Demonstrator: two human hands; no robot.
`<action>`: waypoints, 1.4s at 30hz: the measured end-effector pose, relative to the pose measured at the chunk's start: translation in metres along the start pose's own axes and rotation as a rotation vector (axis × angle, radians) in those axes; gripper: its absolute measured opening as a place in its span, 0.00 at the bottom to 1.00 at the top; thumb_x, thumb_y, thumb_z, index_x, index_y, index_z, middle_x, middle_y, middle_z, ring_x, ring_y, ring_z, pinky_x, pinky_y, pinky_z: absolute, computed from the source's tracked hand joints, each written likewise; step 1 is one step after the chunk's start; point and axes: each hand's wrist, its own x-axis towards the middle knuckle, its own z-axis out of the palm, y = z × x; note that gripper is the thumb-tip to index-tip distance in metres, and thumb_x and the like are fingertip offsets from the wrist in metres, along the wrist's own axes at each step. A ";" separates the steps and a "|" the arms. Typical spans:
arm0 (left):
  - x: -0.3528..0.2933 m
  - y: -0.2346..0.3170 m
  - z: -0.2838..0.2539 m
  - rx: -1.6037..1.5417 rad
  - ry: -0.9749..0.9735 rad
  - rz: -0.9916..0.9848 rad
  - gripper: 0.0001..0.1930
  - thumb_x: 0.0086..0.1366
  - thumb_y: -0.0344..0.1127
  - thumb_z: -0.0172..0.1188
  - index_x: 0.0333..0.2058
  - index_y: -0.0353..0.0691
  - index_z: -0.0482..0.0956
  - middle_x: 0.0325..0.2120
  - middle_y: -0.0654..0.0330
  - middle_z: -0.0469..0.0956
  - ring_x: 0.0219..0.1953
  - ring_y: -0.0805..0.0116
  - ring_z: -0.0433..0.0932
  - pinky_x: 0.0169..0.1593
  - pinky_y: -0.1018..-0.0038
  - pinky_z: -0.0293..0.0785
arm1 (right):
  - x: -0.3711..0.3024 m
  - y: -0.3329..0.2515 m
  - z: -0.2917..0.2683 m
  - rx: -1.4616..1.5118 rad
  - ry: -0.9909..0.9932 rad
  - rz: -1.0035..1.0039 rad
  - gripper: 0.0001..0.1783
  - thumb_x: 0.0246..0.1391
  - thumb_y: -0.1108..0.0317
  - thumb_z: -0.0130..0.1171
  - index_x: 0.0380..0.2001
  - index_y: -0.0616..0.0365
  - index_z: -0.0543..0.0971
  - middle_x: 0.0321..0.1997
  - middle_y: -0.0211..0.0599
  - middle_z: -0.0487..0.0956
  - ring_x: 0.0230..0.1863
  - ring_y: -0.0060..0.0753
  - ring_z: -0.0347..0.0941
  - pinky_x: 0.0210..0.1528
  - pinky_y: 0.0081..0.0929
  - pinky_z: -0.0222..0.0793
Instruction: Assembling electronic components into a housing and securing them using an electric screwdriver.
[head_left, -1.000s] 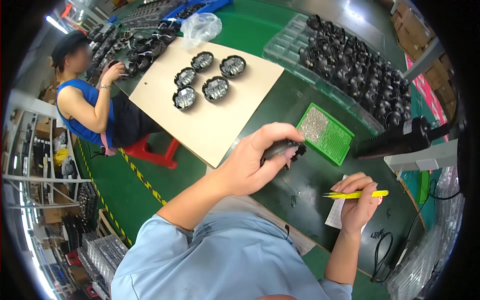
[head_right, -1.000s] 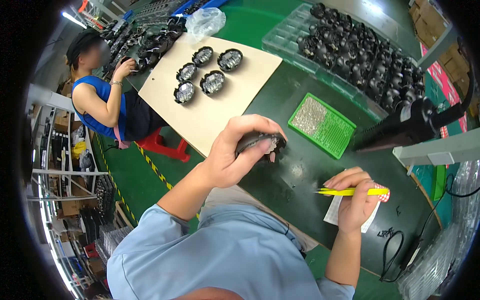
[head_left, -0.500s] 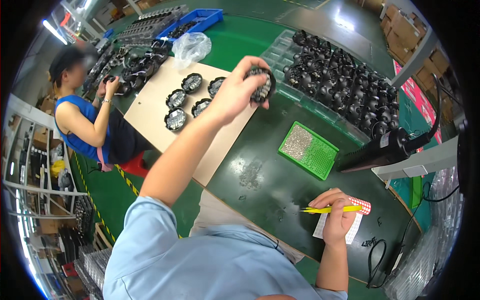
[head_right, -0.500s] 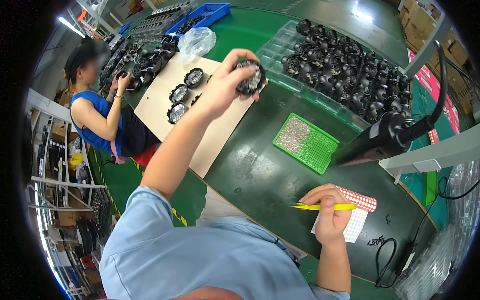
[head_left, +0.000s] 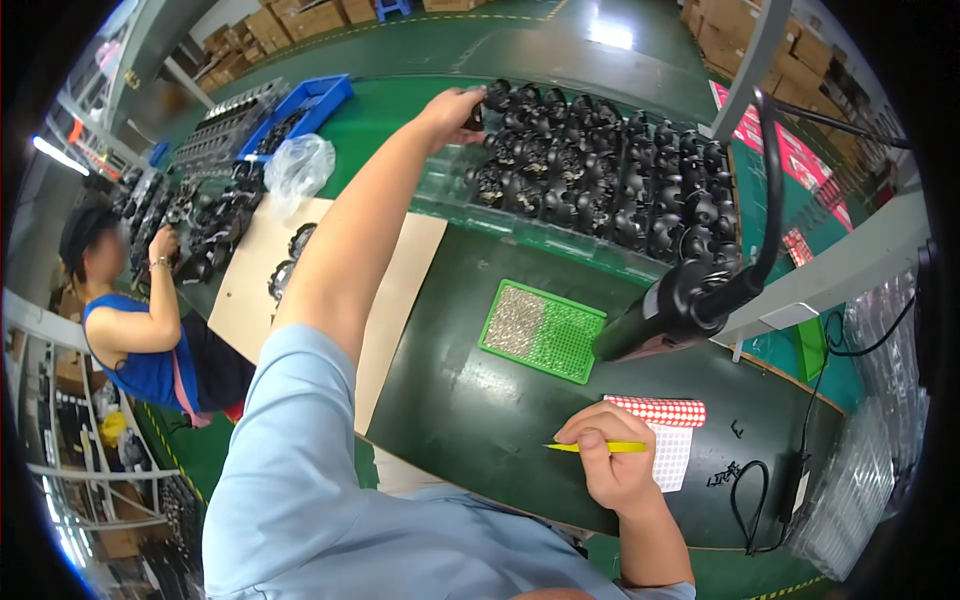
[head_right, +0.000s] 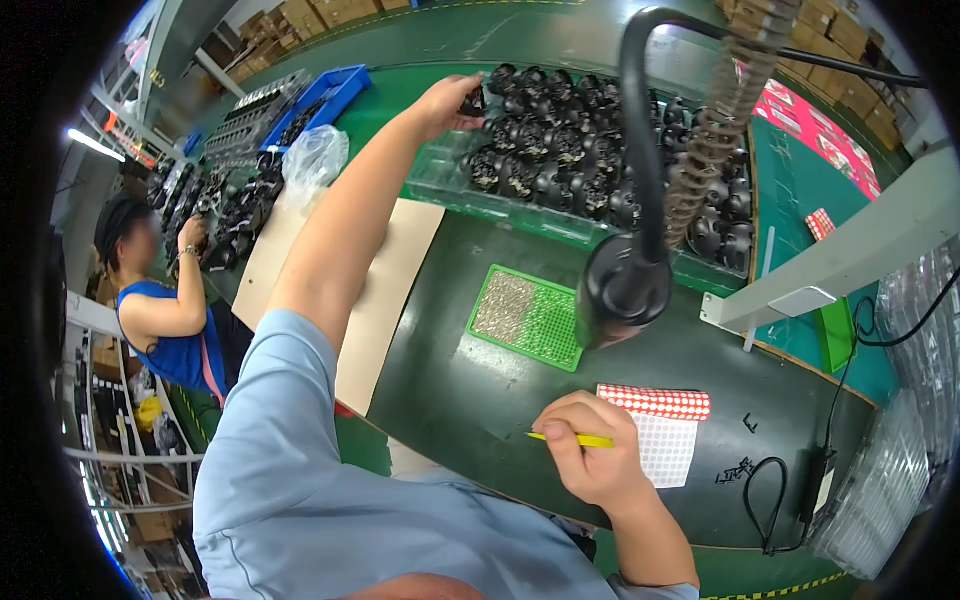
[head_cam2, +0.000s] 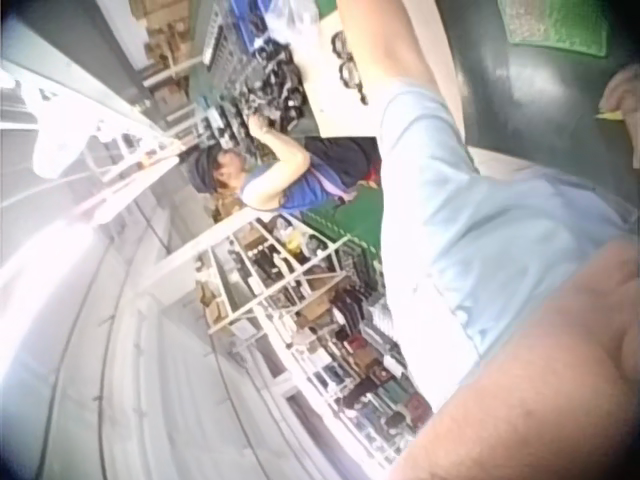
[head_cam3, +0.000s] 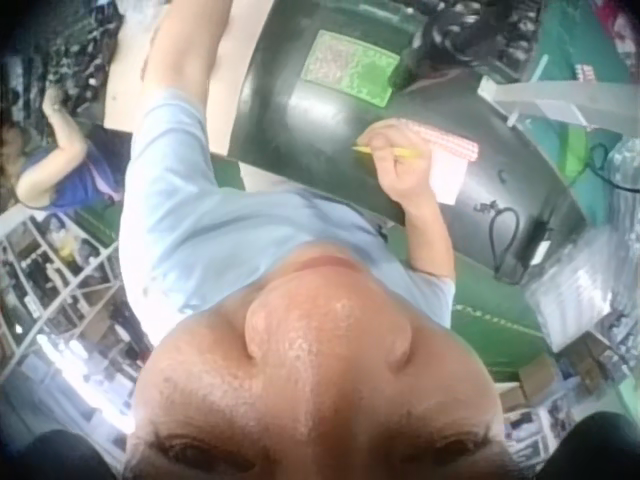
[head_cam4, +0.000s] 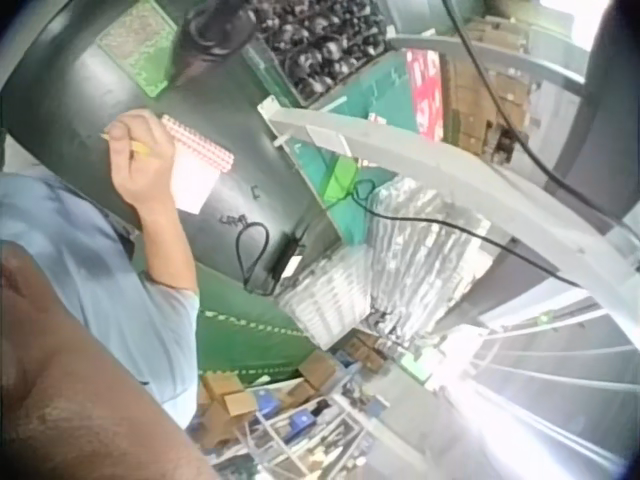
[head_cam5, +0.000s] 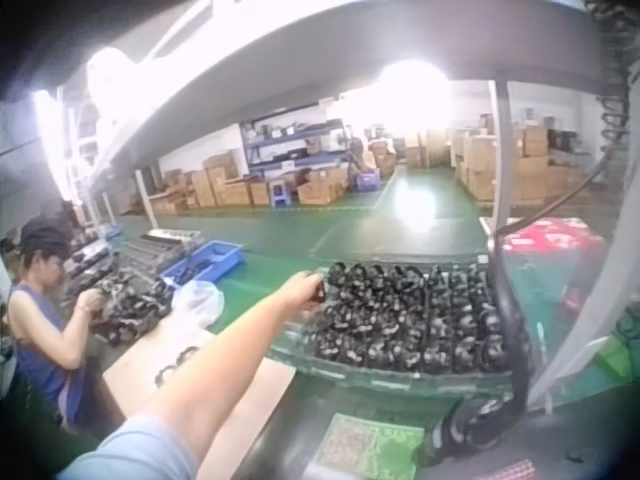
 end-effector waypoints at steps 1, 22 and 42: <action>0.006 -0.004 0.006 0.045 0.022 -0.010 0.27 0.73 0.55 0.55 0.55 0.36 0.71 0.36 0.56 0.74 0.30 0.63 0.79 0.34 0.68 0.84 | 0.000 -0.001 -0.001 -0.008 0.012 -0.001 0.07 0.61 0.75 0.59 0.28 0.65 0.80 0.29 0.42 0.82 0.28 0.34 0.78 0.30 0.27 0.72; -0.385 0.000 0.077 -0.005 -1.007 0.729 0.09 0.72 0.32 0.57 0.45 0.35 0.80 0.37 0.54 0.81 0.46 0.54 0.80 0.49 0.62 0.77 | -0.008 0.018 -0.015 -0.149 0.229 -0.073 0.29 0.74 0.60 0.43 0.15 0.57 0.64 0.18 0.35 0.69 0.19 0.24 0.64 0.23 0.23 0.58; -0.506 -0.019 0.144 -0.767 -1.548 1.075 0.19 0.74 0.39 0.50 0.57 0.34 0.72 0.54 0.45 0.73 0.57 0.44 0.70 0.60 0.55 0.64 | -0.025 -0.014 -0.025 -0.967 0.012 0.159 0.12 0.50 0.73 0.70 0.35 0.63 0.77 0.33 0.41 0.74 0.32 0.41 0.70 0.36 0.31 0.68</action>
